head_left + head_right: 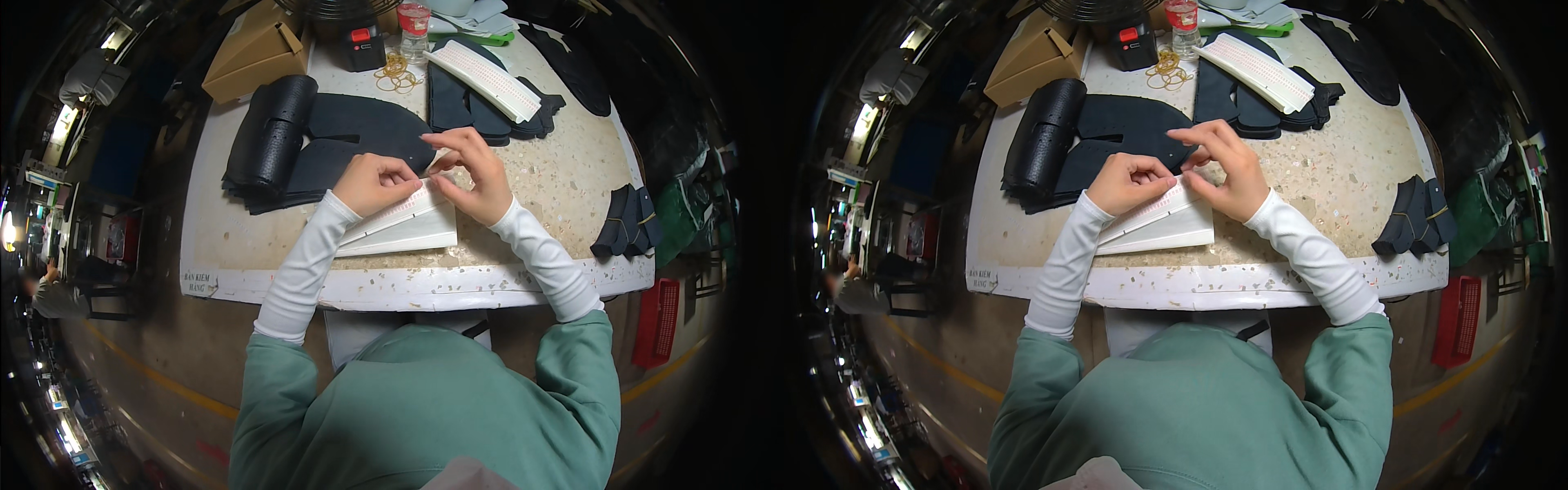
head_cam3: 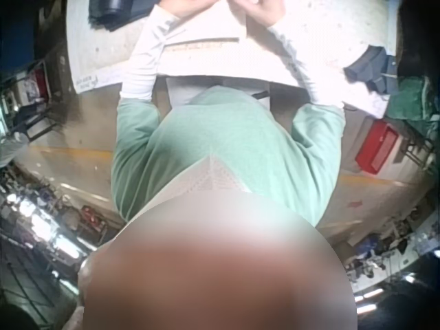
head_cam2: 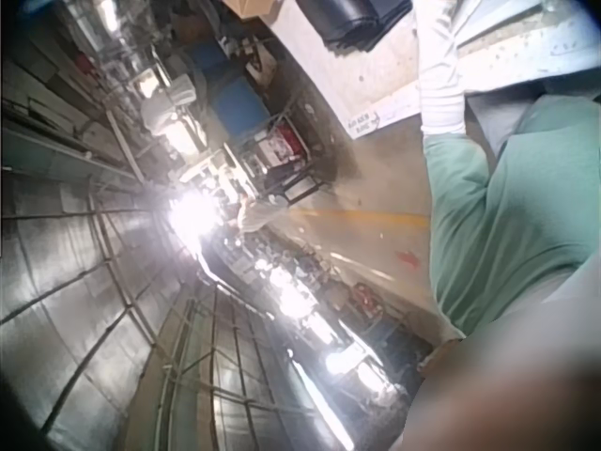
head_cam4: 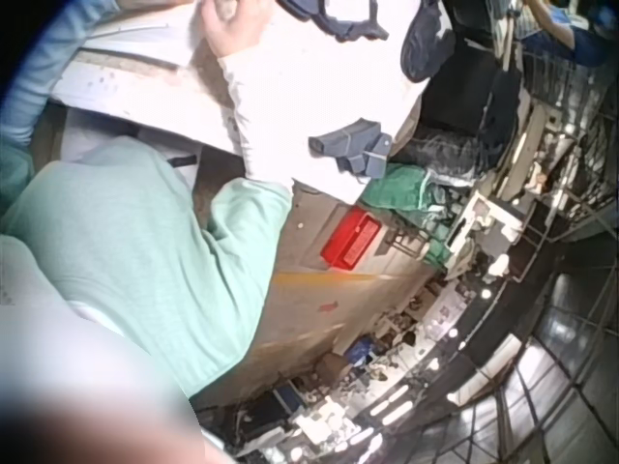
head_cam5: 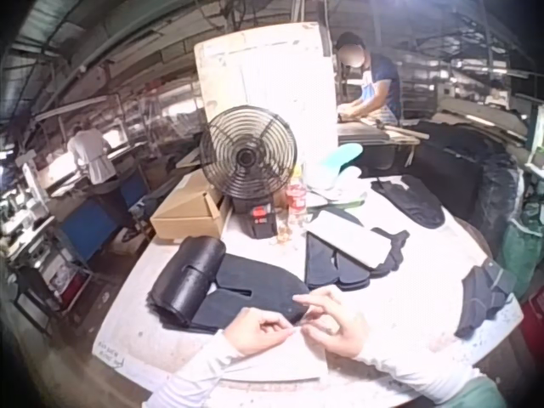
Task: The person assembles black foam-like footwear parts by inserting small white fasteners into pre-cut holes. They repeatedly pick parts, align them, insert fasteners, and stack the finished pieces. The person also uses a rubber band to bundle a stack of parts.
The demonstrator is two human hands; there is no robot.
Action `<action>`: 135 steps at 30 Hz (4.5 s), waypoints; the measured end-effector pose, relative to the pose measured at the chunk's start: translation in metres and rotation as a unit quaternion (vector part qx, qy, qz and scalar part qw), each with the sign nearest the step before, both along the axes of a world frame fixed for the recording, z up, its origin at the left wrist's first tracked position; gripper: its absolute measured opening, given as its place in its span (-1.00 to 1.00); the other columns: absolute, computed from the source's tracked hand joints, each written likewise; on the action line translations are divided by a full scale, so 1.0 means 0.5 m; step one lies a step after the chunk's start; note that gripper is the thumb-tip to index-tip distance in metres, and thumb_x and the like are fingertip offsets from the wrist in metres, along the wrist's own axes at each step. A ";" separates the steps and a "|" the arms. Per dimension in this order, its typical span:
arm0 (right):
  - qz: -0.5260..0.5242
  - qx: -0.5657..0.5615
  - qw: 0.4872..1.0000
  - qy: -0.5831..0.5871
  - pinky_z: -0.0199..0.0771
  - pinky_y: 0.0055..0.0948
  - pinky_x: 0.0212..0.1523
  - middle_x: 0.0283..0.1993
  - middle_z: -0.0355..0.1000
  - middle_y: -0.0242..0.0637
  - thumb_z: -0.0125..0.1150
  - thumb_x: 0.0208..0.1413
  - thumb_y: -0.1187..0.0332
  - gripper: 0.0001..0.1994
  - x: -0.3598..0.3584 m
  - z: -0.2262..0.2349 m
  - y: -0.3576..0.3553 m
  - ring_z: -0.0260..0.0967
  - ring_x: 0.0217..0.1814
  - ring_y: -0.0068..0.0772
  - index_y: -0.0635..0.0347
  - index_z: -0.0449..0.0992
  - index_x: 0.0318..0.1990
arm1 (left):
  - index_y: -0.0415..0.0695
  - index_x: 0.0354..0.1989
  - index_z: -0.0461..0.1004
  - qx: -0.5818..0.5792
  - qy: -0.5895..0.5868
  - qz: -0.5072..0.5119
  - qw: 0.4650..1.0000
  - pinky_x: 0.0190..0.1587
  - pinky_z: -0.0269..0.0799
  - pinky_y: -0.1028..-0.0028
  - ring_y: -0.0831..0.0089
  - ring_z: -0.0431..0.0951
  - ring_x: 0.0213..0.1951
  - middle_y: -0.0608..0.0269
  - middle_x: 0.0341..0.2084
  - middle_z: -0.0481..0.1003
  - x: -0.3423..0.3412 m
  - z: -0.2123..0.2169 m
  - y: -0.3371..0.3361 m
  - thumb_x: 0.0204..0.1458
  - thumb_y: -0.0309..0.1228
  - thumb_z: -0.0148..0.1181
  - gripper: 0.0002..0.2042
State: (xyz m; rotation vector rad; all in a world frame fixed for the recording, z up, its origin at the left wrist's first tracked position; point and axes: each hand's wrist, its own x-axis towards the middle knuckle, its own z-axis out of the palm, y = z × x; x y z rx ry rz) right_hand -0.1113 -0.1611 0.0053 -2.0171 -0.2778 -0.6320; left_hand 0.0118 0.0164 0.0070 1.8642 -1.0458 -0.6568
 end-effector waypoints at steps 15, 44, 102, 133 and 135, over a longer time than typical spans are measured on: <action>0.052 0.022 0.998 0.020 0.54 -0.48 -0.09 0.26 0.11 -0.17 0.18 -0.11 0.72 -0.39 0.003 -0.025 0.011 0.40 0.05 -0.31 0.15 0.30 0.18 | -0.18 -0.38 0.64 -0.009 -0.023 -0.016 1.000 -0.40 0.43 0.59 0.64 0.50 -0.54 0.25 -0.58 0.59 -0.002 -0.012 -0.003 -0.08 -0.32 0.33 -0.81; -0.130 -0.353 0.925 -0.049 0.45 -0.33 -0.15 -0.22 0.38 -0.40 0.33 -0.10 0.41 -0.91 0.153 -0.036 -0.017 0.30 -0.06 -0.26 0.11 0.54 -0.42 | -0.07 -0.10 0.47 -0.019 -0.373 0.083 0.924 -0.07 0.44 0.35 0.26 0.51 -0.18 0.19 -0.21 0.46 0.036 -0.024 0.003 -0.30 -0.14 0.49 -0.46; -0.198 -0.120 0.972 -0.024 0.49 -0.40 -0.24 -0.34 0.47 -0.28 0.25 -0.17 0.58 -0.80 0.144 -0.037 -0.063 0.48 -0.26 -0.30 0.16 0.49 -0.32 | 0.15 -0.19 0.48 0.011 -0.387 0.086 0.918 -0.17 0.49 0.20 0.13 0.53 -0.20 0.22 -0.32 0.43 0.027 -0.002 0.017 -0.12 -0.19 0.30 -0.72; -0.069 0.020 0.994 0.087 0.50 -0.60 -0.30 -0.29 0.34 -0.36 0.29 -0.13 0.68 -0.77 0.159 -0.075 -0.004 0.52 -0.30 -0.55 0.26 0.41 -0.33 | -0.05 -0.35 0.48 -0.047 -0.328 0.180 0.926 -0.25 0.51 0.24 0.04 0.55 -0.35 0.09 -0.44 0.49 0.044 0.000 0.013 -0.18 -0.39 0.25 -0.82; -0.100 -0.043 0.992 0.062 0.50 -0.56 -0.31 -0.31 0.34 -0.32 0.30 -0.16 0.66 -0.77 0.159 -0.080 0.001 0.52 -0.33 -0.49 0.26 0.40 -0.35 | 0.00 -0.30 0.50 -0.074 -0.324 0.173 0.927 -0.22 0.51 0.26 0.06 0.55 -0.30 0.10 -0.35 0.49 0.040 -0.004 0.011 -0.17 -0.39 0.24 -0.80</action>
